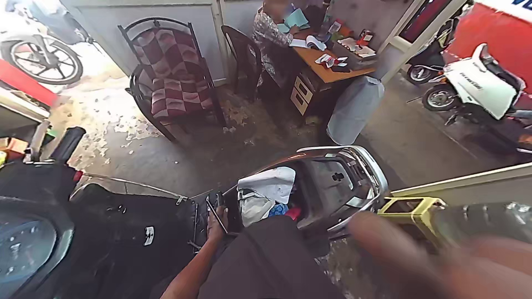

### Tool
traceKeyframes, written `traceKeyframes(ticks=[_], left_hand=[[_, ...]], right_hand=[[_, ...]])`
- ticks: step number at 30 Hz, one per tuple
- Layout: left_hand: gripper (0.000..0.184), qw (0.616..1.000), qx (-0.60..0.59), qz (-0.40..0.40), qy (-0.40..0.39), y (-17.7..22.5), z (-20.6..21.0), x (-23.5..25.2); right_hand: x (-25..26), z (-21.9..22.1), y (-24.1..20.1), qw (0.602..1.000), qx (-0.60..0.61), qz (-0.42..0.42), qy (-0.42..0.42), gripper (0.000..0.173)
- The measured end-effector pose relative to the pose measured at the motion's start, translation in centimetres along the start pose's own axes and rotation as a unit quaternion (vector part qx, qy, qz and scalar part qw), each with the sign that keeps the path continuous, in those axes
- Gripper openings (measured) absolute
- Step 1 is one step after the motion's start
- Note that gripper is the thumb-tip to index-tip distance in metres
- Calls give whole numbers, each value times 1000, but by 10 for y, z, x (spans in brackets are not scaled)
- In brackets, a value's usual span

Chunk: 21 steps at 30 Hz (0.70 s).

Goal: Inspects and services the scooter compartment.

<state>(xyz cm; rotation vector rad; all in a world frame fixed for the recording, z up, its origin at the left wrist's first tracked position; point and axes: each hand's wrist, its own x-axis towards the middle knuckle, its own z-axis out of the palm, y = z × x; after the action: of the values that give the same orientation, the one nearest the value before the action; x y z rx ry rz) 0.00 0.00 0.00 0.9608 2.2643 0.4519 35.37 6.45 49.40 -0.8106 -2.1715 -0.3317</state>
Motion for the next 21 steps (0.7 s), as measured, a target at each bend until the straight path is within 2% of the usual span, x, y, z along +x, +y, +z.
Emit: traceKeyframes(ticks=[1, 2, 3, 5, 7, 9, 11, 13, 15, 17, 21], left_hand=[[40, 1000, -6, 4, -1, 3, -1, 0], [38, 1000, -5, 10, 16, 3, 1, 1], [36, 999, -4, 14, 31, 0, 4, 2], [36, 999, -1, 19, 38, -1, 6, 2], [36, 999, 1, 24, 48, -4, 9, 3], [36, 999, 3, 16, 49, -3, 9, 4], [37, 999, 9, -8, 42, -1, 9, 5], [39, 999, 19, -30, 26, -2, 9, 2], [39, 1000, 16, -19, 19, 3, 4, 21], [40, 1000, 11, -1, -8, -3, 3, 28], [40, 995, -32, 16, -89, -4, -4, 50]], right_hand=[[9, -1, 3, 991, -47, -88, -85, 19], [26, 5, -7, 976, -96, -135, -142, 19], [44, 17, -14, 964, -102, -182, -165, 20], [43, 55, -4, 967, -43, -200, -153, 22], [11, 96, 20, 978, 36, -136, -154, 22], [-33, 136, 35, 979, 99, -6, -177, 34], [-83, 172, 34, 956, 134, 143, -219, 38], [-134, 195, 18, 915, 134, 250, -287, 35], [-165, 210, 11, 890, 156, 278, -325, 32], [-188, 206, 10, 870, 183, 291, -354, 32], [-191, 193, 34, 858, 113, 333, -374, 37]])
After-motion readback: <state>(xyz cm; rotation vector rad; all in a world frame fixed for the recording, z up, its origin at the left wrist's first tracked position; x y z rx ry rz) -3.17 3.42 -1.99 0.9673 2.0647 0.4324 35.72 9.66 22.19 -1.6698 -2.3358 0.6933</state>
